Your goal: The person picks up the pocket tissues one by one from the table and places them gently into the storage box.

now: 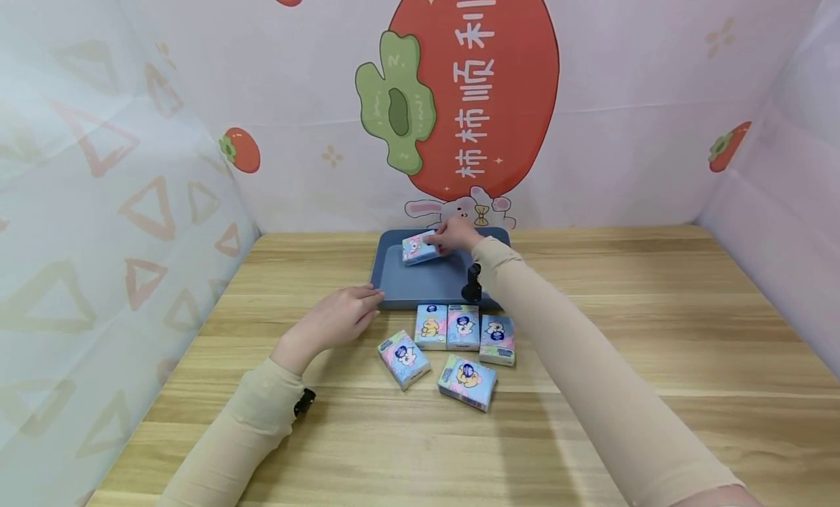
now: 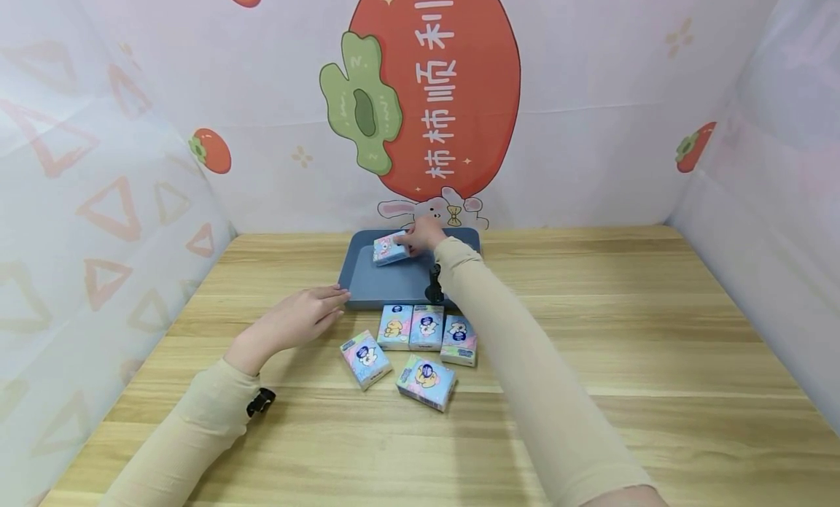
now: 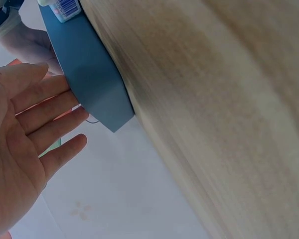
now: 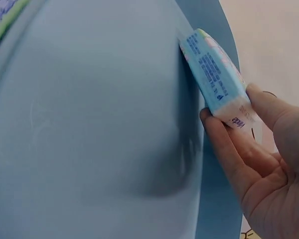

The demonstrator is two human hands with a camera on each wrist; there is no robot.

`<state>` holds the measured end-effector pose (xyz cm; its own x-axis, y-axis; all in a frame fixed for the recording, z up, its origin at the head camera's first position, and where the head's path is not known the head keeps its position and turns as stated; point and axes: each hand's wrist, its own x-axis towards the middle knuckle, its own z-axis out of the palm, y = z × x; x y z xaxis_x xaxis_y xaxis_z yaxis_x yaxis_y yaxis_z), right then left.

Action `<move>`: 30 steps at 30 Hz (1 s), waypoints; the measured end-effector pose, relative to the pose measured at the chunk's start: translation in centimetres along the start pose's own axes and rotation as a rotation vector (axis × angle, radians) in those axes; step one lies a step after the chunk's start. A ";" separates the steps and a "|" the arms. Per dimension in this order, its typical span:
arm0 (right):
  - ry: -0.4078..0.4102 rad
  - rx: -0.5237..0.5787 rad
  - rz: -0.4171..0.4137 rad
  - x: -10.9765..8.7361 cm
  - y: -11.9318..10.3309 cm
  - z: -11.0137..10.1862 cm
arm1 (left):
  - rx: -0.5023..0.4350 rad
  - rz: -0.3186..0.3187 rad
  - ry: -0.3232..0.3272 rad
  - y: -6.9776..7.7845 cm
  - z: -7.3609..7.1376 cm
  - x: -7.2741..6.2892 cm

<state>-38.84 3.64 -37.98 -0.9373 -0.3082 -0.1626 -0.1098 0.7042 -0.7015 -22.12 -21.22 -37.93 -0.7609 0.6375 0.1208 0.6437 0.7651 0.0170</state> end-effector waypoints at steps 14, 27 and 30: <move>-0.010 0.019 0.067 0.0 -0.9 1.1 | 0.004 -0.019 -0.010 0.1 -0.2 0.0; 0.019 0.151 0.142 0.5 -1.0 2.1 | -0.010 -0.021 -0.012 0.2 -0.1 -0.1; 0.023 0.194 0.160 0.5 -1.2 2.3 | -0.010 -0.016 -0.006 0.2 -0.1 -0.1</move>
<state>-38.38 1.20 -38.81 -0.9451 -0.1867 -0.2681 0.1041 0.6058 -0.7887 -21.92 -21.12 -37.80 -0.7718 0.6256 0.1141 0.6320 0.7744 0.0291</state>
